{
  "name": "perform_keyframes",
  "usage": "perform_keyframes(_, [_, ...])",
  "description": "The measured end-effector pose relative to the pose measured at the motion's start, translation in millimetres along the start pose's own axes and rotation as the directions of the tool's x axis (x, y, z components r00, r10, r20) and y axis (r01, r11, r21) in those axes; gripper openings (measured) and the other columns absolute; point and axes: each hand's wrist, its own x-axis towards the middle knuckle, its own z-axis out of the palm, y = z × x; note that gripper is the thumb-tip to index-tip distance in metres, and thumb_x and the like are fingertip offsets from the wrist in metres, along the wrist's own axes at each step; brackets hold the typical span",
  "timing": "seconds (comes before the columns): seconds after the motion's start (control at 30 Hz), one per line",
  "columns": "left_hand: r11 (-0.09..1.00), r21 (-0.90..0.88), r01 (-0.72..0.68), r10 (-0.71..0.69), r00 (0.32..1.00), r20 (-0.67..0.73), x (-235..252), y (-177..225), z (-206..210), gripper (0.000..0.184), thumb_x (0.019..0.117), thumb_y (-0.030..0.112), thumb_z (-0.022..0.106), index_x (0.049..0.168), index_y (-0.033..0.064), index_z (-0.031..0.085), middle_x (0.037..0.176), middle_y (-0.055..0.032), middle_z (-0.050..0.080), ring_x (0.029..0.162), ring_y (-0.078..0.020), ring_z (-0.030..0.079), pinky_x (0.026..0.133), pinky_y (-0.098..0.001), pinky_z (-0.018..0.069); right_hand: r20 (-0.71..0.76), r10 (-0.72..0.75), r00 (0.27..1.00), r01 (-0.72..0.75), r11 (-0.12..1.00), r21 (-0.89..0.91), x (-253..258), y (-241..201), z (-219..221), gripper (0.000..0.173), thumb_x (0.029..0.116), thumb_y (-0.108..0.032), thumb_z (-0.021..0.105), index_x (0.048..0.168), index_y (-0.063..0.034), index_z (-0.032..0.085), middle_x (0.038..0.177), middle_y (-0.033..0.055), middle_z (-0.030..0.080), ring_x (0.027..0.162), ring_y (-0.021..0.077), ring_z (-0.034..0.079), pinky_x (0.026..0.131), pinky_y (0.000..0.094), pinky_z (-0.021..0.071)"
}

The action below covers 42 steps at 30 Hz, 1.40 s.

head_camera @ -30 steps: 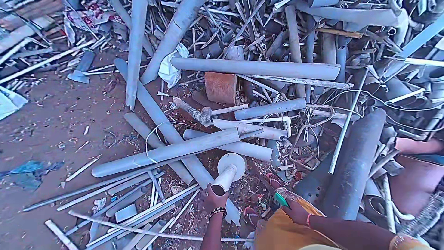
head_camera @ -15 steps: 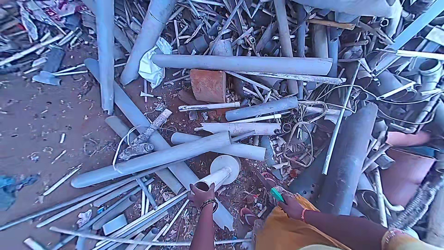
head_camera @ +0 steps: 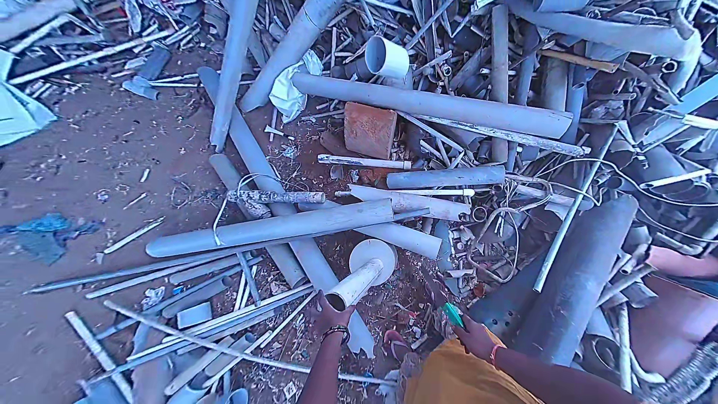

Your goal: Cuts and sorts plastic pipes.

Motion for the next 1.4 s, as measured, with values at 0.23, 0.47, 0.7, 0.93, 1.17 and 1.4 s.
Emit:
perform_keyframes(0.23, [0.985, -0.149, 0.085, -0.089, 0.996, -0.023, 1, 14, -6, 0.108, 0.0718, 0.024, 0.095, 0.160, 0.0145, 0.034, 0.158, -0.0348, 0.032, 0.138, -0.0508, 0.045, 0.109, -0.0573, 0.0442, 0.076, -0.013, 0.997, 0.023, 0.991, -0.131, -7, -6, 20, 0.042, 0.1100, -0.032, 0.050, 0.134, 0.0026, 0.052, 0.102, 0.0222, 0.065, 0.087, 0.0330, 0.068, 0.083, 0.0499, 0.0546])
perform_keyframes(0.47, [0.992, -0.115, 0.057, -0.060, 0.998, -0.028, 4, 41, -19, 0.109, 0.0744, 0.032, 0.094, 0.161, 0.0145, 0.030, 0.158, -0.0348, 0.031, 0.135, -0.0496, 0.049, 0.106, -0.0551, 0.0475, 0.062, -0.006, 0.998, 0.014, 0.990, -0.137, 3, -3, 20, 0.044, 0.1099, -0.033, 0.050, 0.136, 0.0025, 0.052, 0.102, 0.0223, 0.066, 0.086, 0.0329, 0.067, 0.083, 0.0501, 0.0546])
perform_keyframes(0.7, [0.997, -0.066, 0.032, -0.027, 0.997, 0.075, 19, 34, -22, 0.127, 0.0755, 0.028, 0.094, 0.165, 0.0110, 0.005, 0.162, -0.0369, 0.019, 0.140, -0.0517, 0.043, 0.111, -0.0531, 0.0443, 0.044, 0.005, 0.999, 0.000, 0.994, -0.109, 8, -15, 16, 0.043, 0.1098, -0.032, 0.050, 0.134, 0.0036, 0.052, 0.099, 0.0213, 0.066, 0.083, 0.0316, 0.067, 0.081, 0.0486, 0.0552])
perform_keyframes(0.93, [0.988, -0.152, 0.004, 0.013, 0.994, 0.110, 25, 18, -29, 0.137, 0.0724, 0.020, 0.096, 0.163, 0.0043, -0.006, 0.163, -0.0374, 0.016, 0.149, -0.0493, 0.031, 0.119, -0.0524, 0.0355, 0.056, -0.005, 0.998, 0.014, 0.989, -0.148, 9, -26, 17, 0.042, 0.1099, -0.033, 0.050, 0.132, 0.0033, 0.053, 0.098, 0.0207, 0.065, 0.081, 0.0308, 0.066, 0.080, 0.0482, 0.0545])
perform_keyframes(1.17, [0.944, -0.329, -0.030, 0.052, 0.997, 0.057, 30, 1, -27, 0.129, 0.0731, 0.017, 0.095, 0.163, -0.0013, 0.004, 0.162, -0.0350, 0.024, 0.152, -0.0444, 0.029, 0.123, -0.0500, 0.0279, 0.037, -0.021, 0.999, 0.026, 0.986, -0.166, 2, -43, 19, 0.042, 0.1103, -0.031, 0.049, 0.133, 0.0044, 0.052, 0.100, 0.0215, 0.065, 0.084, 0.0318, 0.067, 0.083, 0.0489, 0.0537])
perform_keyframes(1.4, [0.994, -0.046, -0.100, 0.103, 0.992, 0.070, 15, 2, -24, 0.125, 0.0756, 0.030, 0.093, 0.162, -0.0037, 0.009, 0.164, -0.0336, 0.020, 0.150, -0.0449, 0.033, 0.121, -0.0497, 0.0334, 0.067, -0.018, 0.998, 0.031, 0.981, -0.191, 6, -35, 30, 0.042, 0.1100, -0.033, 0.049, 0.132, 0.0028, 0.053, 0.099, 0.0206, 0.065, 0.083, 0.0312, 0.067, 0.082, 0.0489, 0.0543])
